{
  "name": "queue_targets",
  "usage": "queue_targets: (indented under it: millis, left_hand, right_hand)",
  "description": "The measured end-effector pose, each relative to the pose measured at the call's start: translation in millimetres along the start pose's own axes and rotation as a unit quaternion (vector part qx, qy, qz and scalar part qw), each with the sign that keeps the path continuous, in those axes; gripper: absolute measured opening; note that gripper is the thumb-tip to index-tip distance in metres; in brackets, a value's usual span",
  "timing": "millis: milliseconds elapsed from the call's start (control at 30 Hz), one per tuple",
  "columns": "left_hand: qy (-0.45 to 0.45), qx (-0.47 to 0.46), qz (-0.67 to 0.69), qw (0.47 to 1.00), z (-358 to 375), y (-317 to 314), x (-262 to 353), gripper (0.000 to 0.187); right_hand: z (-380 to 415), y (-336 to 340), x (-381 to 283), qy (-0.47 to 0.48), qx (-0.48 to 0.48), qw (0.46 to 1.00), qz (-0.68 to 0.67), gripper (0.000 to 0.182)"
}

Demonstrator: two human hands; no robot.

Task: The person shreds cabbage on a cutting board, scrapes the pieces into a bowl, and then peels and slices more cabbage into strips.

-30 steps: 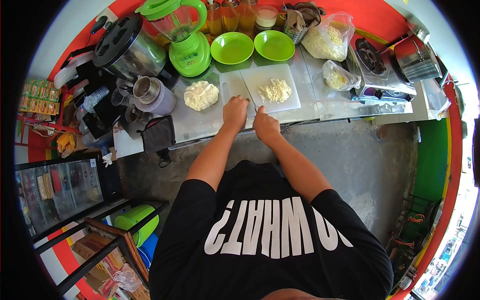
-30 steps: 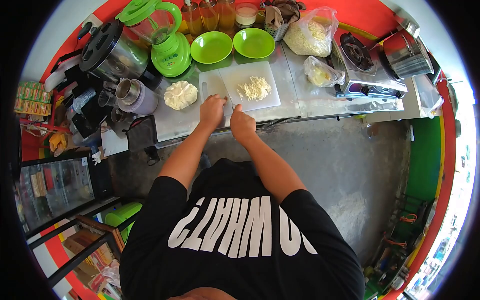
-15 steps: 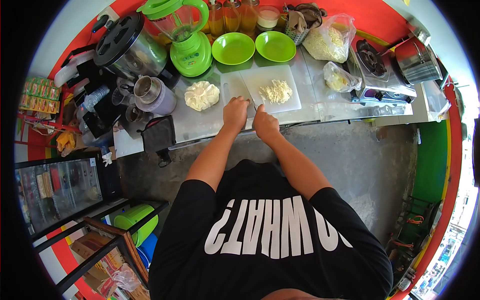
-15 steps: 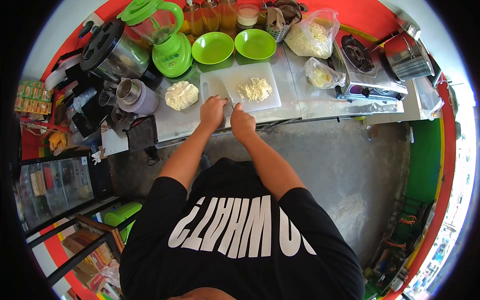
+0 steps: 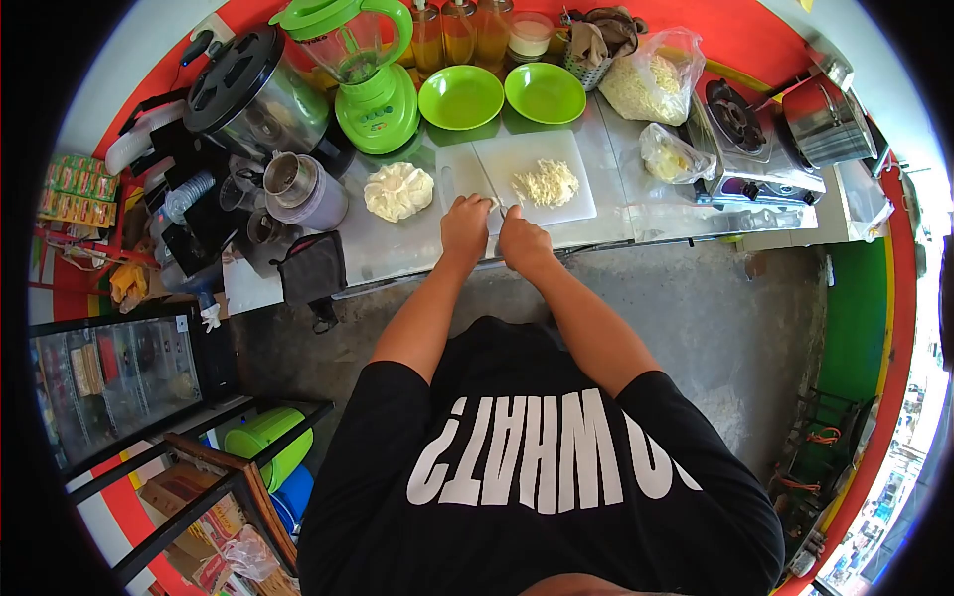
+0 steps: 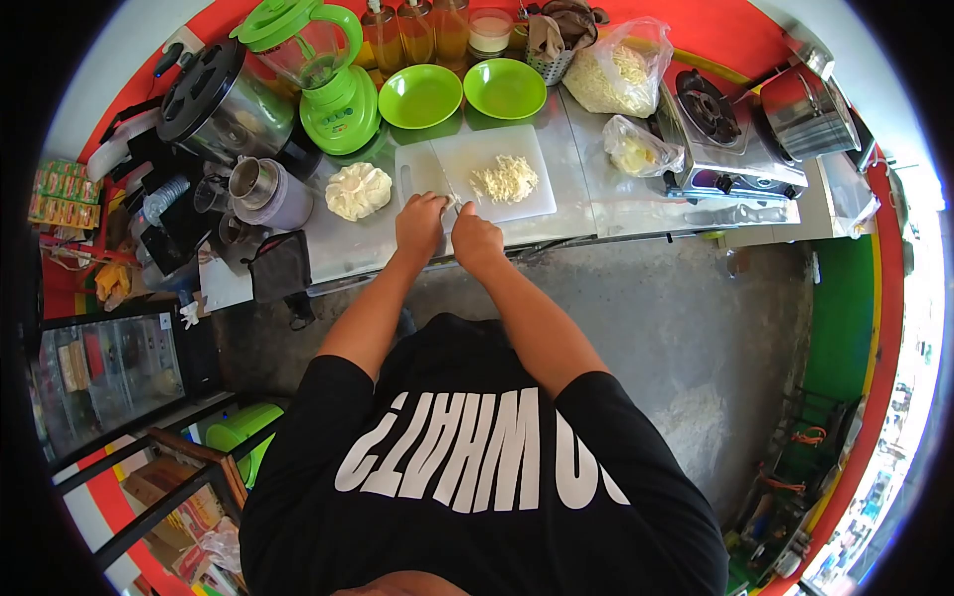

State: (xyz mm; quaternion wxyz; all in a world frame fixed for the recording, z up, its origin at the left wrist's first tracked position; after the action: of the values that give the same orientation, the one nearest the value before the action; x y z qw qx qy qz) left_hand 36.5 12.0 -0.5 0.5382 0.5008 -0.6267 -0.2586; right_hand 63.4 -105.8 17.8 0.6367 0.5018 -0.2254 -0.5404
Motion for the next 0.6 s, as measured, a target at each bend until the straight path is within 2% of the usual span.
queue_targets:
  millis: [300,500,600]
  left_hand:
    - [0.014,-0.012,0.0,1.0,0.2,1.1,-0.2,0.025]
    - [0.007,0.003,0.017,1.0,1.3,2.1,0.1,0.024]
    - [0.01,0.015,0.026,0.999,1.6,1.6,0.2,0.025]
  right_hand:
    - [1.2,-4.1,0.0,-0.028,-0.009,0.999,-0.02,0.036]
    - [7.5,2.3,-5.7,0.013,-0.009,1.0,0.01,0.033]
    - [6.8,-6.6,-4.4,-0.017,-0.001,1.0,-0.007,0.037]
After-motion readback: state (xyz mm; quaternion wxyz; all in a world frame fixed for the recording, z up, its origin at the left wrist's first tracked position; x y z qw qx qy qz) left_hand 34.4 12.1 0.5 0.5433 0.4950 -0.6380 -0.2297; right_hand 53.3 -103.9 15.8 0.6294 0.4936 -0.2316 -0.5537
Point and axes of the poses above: each hand's wrist, its own z-axis away from the middle knuckle, its own y-axis out of the back of the hand, x = y × z, the point moved 4 cm from there along -z, towards the middle knuckle, and after that the axes turned 3 degrees about x, right-handed, at the moved point
